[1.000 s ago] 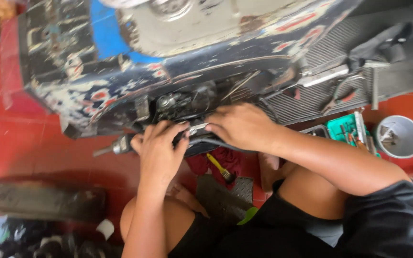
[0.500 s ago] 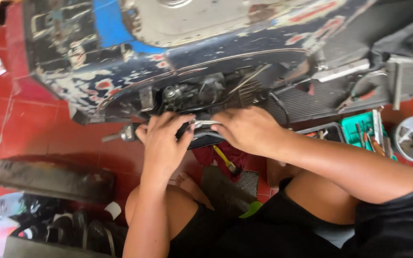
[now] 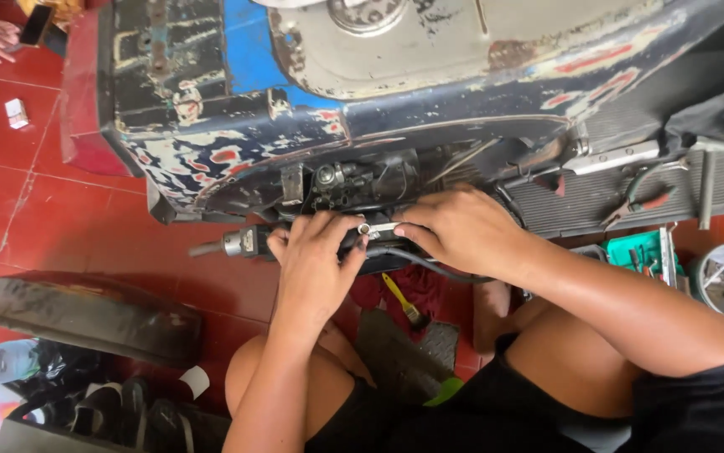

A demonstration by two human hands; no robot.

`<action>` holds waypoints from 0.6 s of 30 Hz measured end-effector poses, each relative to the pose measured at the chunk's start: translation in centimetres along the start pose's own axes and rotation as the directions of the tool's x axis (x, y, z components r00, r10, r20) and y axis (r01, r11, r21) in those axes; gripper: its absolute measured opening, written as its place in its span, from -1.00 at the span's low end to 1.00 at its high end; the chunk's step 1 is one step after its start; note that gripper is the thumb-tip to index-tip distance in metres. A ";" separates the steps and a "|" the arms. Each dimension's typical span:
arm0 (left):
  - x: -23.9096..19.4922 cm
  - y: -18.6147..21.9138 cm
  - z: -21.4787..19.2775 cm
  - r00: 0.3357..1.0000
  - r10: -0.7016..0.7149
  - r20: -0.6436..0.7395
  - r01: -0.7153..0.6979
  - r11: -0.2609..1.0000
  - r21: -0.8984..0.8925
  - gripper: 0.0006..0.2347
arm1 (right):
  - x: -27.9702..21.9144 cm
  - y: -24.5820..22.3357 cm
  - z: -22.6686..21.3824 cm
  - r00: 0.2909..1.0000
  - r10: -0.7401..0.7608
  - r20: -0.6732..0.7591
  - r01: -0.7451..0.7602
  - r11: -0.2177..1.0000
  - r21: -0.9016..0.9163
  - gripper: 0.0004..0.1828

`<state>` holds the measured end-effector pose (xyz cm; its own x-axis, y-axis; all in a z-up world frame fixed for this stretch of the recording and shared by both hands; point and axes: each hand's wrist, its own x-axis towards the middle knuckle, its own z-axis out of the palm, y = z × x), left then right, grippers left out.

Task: Tightening or loosening bolts on a motorcycle engine using a wrench

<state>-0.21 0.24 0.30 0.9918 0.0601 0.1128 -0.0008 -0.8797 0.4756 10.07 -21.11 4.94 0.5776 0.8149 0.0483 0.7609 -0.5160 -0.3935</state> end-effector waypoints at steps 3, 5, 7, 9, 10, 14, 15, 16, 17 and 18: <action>0.4 -0.3 0.6 1.000 0.012 -0.015 -0.012 0.999 -0.041 -0.80 | 0.7 2.0 1.4 0.973 -0.164 -0.162 0.142 0.980 -0.139 -0.69; -0.1 -0.2 0.2 1.000 0.016 -0.014 -0.017 0.999 -0.050 -0.81 | 1.1 1.7 0.5 0.968 -0.189 -0.162 0.173 0.979 -0.109 -0.68; 0.1 -0.3 0.0 1.000 0.007 -0.022 -0.008 0.998 -0.058 -0.82 | 2.1 2.0 0.0 0.960 -0.231 -0.158 0.221 0.972 -0.078 -0.66; -0.1 -0.6 0.7 0.999 0.010 -0.051 -0.014 0.997 -0.078 -0.81 | 2.8 2.6 0.8 0.969 -0.221 -0.114 0.223 0.975 0.007 -0.66; -0.6 -0.4 0.9 0.999 -0.002 -0.041 -0.001 0.996 -0.085 -0.81 | 3.3 2.8 1.0 0.971 -0.218 -0.100 0.221 0.975 0.016 -0.66; -0.4 0.2 1.0 0.994 0.027 -0.104 -0.027 1.000 -0.002 -0.89 | 4.9 3.3 0.7 0.987 -0.154 -0.037 0.155 0.987 0.040 -0.59; -0.6 0.4 1.1 0.990 0.028 -0.137 -0.024 0.999 0.031 -0.90 | 5.1 3.2 0.5 0.995 -0.094 0.030 0.093 0.995 0.044 -0.56; -0.6 0.6 1.1 0.990 0.023 -0.140 -0.019 0.999 0.034 -0.90 | 5.2 3.4 0.8 0.994 -0.100 0.031 0.099 0.994 0.045 -0.56; -0.6 0.8 1.1 0.989 0.028 -0.147 -0.018 0.998 0.065 -0.91 | 5.3 3.7 1.0 0.994 -0.097 0.045 0.095 0.994 0.047 -0.58; -0.6 1.0 1.1 0.987 0.032 -0.155 -0.017 0.995 0.096 -0.91 | 5.4 3.9 1.2 0.994 -0.094 0.060 0.091 0.995 0.049 -0.59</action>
